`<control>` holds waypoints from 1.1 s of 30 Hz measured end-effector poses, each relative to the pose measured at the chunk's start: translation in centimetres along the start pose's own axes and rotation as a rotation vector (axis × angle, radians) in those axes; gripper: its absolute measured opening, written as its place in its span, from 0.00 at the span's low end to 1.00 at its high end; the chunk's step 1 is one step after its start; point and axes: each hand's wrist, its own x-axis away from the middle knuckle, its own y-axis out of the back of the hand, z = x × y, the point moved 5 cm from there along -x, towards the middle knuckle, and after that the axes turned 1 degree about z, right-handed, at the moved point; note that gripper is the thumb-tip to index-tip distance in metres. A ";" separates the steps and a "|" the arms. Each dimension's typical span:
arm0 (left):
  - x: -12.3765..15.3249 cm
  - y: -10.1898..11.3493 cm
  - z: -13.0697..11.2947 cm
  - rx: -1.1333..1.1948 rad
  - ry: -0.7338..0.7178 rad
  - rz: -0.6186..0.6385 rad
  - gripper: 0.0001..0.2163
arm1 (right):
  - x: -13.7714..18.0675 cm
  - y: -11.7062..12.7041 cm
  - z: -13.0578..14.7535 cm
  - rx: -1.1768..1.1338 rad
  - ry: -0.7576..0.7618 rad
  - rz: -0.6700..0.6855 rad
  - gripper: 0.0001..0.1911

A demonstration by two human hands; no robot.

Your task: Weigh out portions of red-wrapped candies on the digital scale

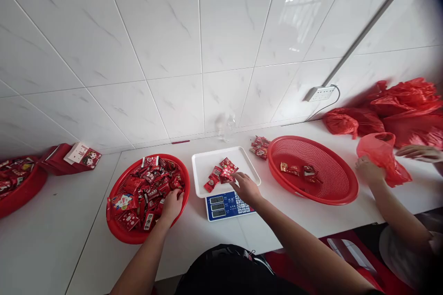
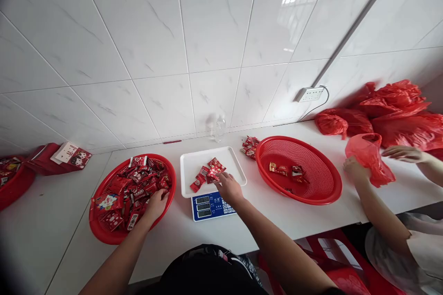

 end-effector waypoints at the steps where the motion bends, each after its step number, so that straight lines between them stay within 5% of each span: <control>1: 0.1 0.0 -0.5 0.018 -0.012 -0.014 0.12 | -0.8 0.2 -0.1 0.038 0.002 -0.016 0.17; 11: 2.8 2.1 -4.3 0.209 -0.169 -0.140 0.12 | -2.5 -0.7 -0.2 0.091 0.066 -0.050 0.12; 18: 4.9 1.3 -12.8 1.026 -0.093 0.273 0.19 | 2.0 0.7 5.5 -0.123 0.441 -0.205 0.14; 20: 5.0 1.9 -14.5 1.171 -0.093 0.269 0.18 | 3.5 1.0 6.9 -0.219 0.503 -0.197 0.12; 25: 5.3 4.1 -15.4 1.156 -0.074 0.278 0.13 | 4.3 4.2 6.5 -0.668 0.204 -0.368 0.14; 30: 6.3 5.8 -15.9 1.014 -0.147 0.351 0.11 | 2.9 4.5 7.3 -1.012 0.079 0.070 0.17; 33: 6.8 6.2 -16.2 1.013 -0.165 0.371 0.12 | 2.9 4.2 7.9 -1.169 0.023 0.149 0.20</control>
